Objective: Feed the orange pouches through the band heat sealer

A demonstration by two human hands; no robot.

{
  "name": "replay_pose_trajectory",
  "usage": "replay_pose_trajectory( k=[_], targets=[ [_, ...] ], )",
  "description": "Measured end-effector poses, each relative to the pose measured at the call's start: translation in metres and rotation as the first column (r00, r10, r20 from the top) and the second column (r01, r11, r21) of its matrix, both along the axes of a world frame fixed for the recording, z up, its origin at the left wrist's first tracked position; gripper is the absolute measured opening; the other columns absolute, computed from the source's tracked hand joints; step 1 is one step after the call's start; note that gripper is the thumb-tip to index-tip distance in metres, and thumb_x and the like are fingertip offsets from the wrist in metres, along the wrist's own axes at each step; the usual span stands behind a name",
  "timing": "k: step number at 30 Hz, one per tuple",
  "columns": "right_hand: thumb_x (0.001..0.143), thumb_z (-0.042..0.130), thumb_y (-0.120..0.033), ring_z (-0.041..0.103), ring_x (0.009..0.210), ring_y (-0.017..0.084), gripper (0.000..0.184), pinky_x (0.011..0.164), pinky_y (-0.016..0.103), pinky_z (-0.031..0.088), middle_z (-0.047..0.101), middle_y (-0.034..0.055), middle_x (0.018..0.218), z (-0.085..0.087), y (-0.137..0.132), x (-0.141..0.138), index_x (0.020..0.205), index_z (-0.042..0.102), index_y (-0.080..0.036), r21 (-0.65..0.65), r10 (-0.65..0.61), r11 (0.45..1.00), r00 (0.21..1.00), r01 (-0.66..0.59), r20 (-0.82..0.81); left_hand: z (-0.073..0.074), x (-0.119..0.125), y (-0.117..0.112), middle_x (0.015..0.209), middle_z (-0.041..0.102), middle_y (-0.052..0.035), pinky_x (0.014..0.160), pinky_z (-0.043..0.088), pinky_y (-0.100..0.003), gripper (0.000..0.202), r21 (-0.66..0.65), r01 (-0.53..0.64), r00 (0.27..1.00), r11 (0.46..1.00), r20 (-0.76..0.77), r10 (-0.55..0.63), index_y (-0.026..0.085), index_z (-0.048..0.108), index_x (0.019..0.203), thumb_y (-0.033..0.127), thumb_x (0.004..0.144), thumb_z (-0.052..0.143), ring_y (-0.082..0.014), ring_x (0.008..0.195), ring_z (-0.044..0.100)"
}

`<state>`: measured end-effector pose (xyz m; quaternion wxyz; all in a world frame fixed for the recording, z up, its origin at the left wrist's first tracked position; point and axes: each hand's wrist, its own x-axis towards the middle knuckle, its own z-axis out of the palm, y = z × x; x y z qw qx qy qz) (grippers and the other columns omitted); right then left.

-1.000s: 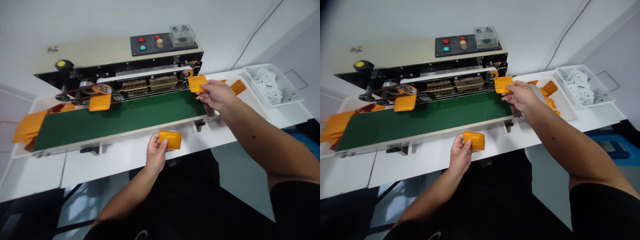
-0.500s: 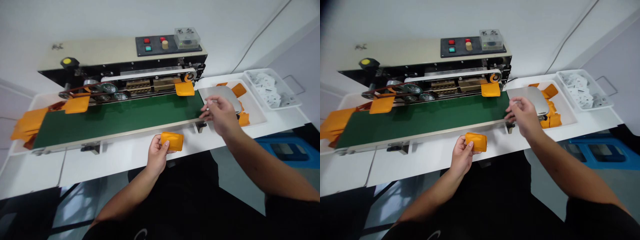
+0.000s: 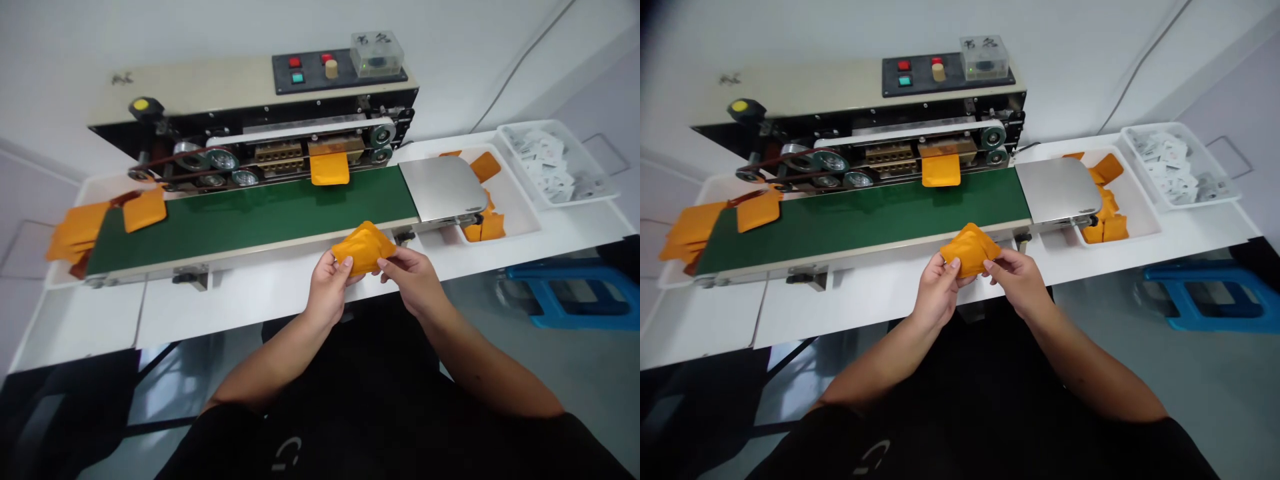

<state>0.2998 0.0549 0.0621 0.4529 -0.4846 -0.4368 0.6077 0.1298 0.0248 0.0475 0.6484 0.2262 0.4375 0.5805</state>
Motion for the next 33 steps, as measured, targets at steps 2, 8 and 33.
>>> replay_pose_trajectory(
  k=[2, 8, 33],
  targets=[
    [0.079, 0.093, -0.044, 0.067, 0.073, 0.016, 0.024, 0.059, 0.027, 0.053, 0.075, 0.0034, 0.085, 0.003, 0.0, 0.0, 0.088, 0.083, -0.023, -0.017, -0.062, 0.998, 0.997, 0.061, -0.037, -0.001, 0.0, -0.003, 0.115, 0.081, -0.0072, 0.088, 0.07, -0.039, 0.057, 0.002, 0.012, 1.0, 1.0, -0.026, -0.012, 0.021, 0.066, 0.12, 0.059, 0.085, 0.091, -0.0253, 0.104, 0.082],
    [0.075, 0.094, -0.047, 0.062, 0.069, 0.014, 0.031, 0.057, 0.027, 0.052, 0.074, 0.0019, 0.088, 0.004, -0.002, -0.002, 0.09, 0.079, -0.024, -0.074, -0.158, 0.986, 0.982, 0.151, -0.102, -0.015, 0.002, -0.01, 0.109, 0.082, -0.0064, 0.083, 0.071, -0.035, 0.05, 0.041, 0.053, 0.992, 0.998, -0.114, -0.048, 0.02, 0.068, 0.111, 0.058, 0.086, 0.09, -0.0233, 0.101, 0.081],
    [0.096, 0.068, -0.004, 0.058, 0.048, 0.009, 0.018, 0.041, 0.016, 0.054, 0.068, 0.0022, 0.076, 0.052, 0.198, 0.034, 0.09, 0.063, -0.02, -0.152, -0.216, 0.965, 0.976, 0.213, -0.007, -0.036, -0.024, -0.011, 0.098, 0.078, -0.005, 0.076, 0.07, -0.032, 0.046, 0.025, -0.029, 0.975, 0.999, -0.218, 0.034, 0.019, 0.072, 0.104, 0.058, 0.088, 0.089, -0.0195, 0.09, 0.077]
  ],
)
